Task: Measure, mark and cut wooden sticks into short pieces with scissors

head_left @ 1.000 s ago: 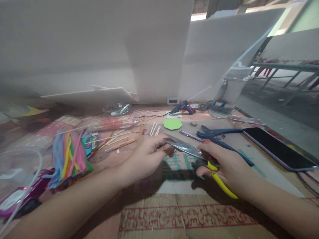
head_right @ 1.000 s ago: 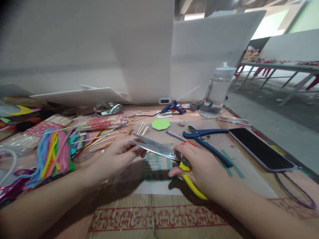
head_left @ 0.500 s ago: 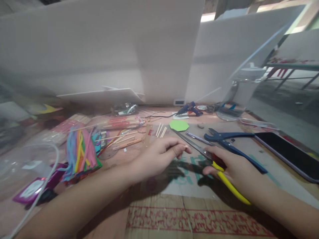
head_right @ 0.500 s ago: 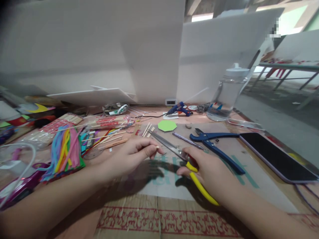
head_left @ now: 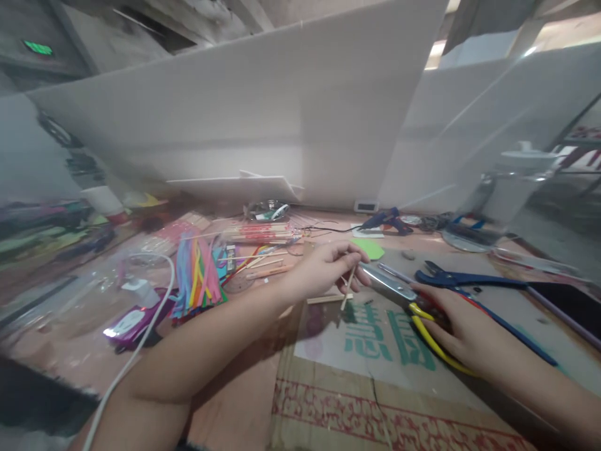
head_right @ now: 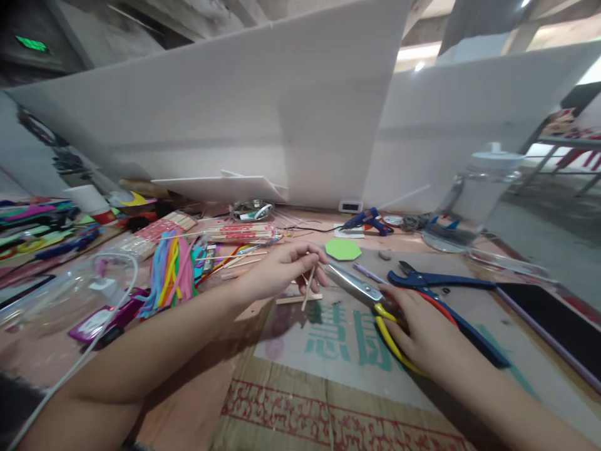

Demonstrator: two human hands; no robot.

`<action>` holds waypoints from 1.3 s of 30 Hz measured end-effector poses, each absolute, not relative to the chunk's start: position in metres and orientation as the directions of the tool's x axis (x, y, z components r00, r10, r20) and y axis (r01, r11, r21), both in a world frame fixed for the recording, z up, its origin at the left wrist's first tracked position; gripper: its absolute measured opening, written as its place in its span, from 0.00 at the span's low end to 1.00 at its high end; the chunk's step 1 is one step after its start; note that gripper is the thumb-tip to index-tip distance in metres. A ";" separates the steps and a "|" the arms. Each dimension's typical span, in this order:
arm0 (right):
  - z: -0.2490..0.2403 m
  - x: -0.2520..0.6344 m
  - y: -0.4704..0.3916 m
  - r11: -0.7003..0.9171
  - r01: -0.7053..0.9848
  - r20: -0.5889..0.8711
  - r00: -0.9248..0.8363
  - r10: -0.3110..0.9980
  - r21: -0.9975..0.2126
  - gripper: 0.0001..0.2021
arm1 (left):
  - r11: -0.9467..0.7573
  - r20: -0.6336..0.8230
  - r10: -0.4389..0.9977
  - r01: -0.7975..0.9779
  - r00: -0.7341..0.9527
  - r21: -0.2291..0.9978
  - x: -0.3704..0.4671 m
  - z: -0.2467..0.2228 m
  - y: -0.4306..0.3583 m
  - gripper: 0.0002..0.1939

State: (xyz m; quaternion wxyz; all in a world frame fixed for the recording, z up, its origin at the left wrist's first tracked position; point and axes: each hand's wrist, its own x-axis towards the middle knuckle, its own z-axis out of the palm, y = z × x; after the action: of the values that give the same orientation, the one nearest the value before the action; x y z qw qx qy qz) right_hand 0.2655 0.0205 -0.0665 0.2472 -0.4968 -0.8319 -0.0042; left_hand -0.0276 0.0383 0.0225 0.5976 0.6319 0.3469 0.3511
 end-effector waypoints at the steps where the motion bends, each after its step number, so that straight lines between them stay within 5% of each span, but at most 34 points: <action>1: -0.063 0.265 0.019 0.529 0.822 0.407 -0.418 0.812 -0.212 0.20 | -0.075 0.067 0.863 -0.004 0.500 0.997 -0.028 0.025 0.038 0.07; 7: -0.038 0.251 0.000 0.550 0.825 0.395 -0.464 0.793 -0.134 0.15 | -0.208 0.213 0.856 -0.063 0.470 0.976 -0.028 0.032 0.030 0.12; 11: -0.023 0.233 -0.020 0.606 0.761 0.403 -0.491 0.772 -0.232 0.13 | -0.205 0.211 0.867 -0.062 0.452 0.977 -0.022 0.018 0.028 0.03; 14: -0.014 0.217 -0.019 0.632 0.685 0.322 -0.544 0.775 -0.362 0.13 | -0.165 0.174 0.883 -0.059 0.435 0.985 -0.014 -0.003 0.028 0.08; 19: -0.010 0.194 0.021 0.519 0.518 0.425 -0.300 0.854 -0.680 0.11 | -0.178 0.162 0.906 0.006 0.390 0.984 -0.005 -0.029 0.027 0.13; 22: -0.019 0.185 0.038 0.464 0.332 0.375 -0.298 0.878 -0.822 0.15 | -0.255 0.194 0.904 0.115 0.380 0.960 -0.006 -0.033 0.025 0.14; 32: -0.029 0.187 0.040 0.176 0.133 0.131 -0.293 0.947 -0.975 0.10 | -0.258 0.115 0.893 0.286 0.435 0.923 -0.006 -0.037 0.024 0.16; 39: -0.034 0.187 0.043 0.013 -0.115 0.065 -0.453 0.889 -0.993 0.14 | -0.414 0.208 0.846 0.360 0.490 0.836 -0.008 -0.037 0.020 0.15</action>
State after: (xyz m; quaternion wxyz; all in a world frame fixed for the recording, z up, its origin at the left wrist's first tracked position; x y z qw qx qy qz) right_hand 0.1871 0.0435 -0.0338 0.4054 -0.3307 -0.5851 0.6196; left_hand -0.0081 0.0201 -0.0373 0.3770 0.7764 0.3883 0.3227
